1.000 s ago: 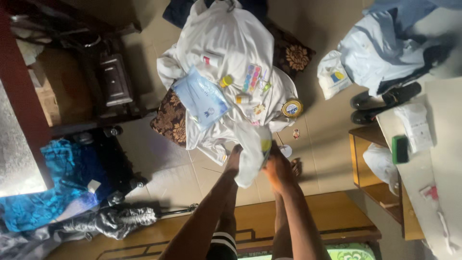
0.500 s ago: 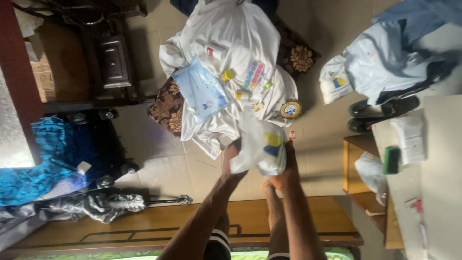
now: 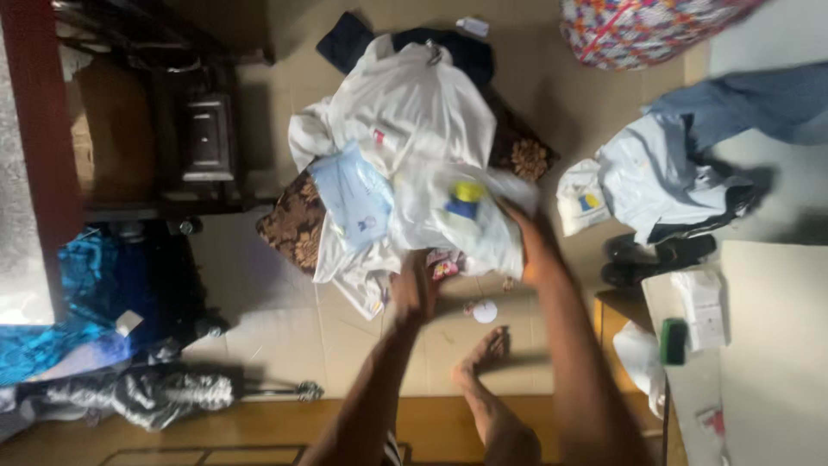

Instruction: The person unpacks a backpack and sorts various items on a bed and floor, including clothes, shoes, and small containers. They remove shoes from plastic bags, place them on the floor, and move clothing and other objects between the bed and the floor.

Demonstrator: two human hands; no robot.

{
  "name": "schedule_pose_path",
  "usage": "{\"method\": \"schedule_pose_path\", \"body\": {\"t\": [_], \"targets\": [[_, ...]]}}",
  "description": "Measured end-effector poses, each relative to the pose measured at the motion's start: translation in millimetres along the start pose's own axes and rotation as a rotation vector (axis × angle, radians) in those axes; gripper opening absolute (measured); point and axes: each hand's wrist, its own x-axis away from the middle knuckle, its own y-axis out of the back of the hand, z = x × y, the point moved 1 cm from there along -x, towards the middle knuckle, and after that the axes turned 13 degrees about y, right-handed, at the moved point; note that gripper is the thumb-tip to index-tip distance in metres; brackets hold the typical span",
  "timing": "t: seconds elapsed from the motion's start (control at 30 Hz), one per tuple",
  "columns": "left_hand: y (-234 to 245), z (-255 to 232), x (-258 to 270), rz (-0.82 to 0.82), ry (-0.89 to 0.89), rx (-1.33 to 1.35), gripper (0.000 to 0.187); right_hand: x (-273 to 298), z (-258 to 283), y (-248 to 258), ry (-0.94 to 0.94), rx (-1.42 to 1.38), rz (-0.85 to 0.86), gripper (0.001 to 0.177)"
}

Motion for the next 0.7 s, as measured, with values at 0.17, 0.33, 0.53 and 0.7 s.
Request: {"method": "schedule_pose_path", "body": {"t": [0.17, 0.33, 0.53, 0.7], "targets": [[95, -78, -101, 0.747, 0.179, 1.471, 0.075, -36, 82, -63, 0.418, 0.042, 0.030, 0.051], [160, -135, -177, 0.645, -0.128, 1.176, 0.043, -72, 134, -131, 0.661, 0.006, 0.183, 0.051], [219, -169, -288, 0.662, -0.389, 1.369, 0.045, -114, 218, -220, 0.736, 0.153, 0.326, 0.059], [262, -196, -347, 0.477, -0.373, 1.275, 0.036, -135, 304, -284, 0.620, -0.004, 0.377, 0.057]]}}
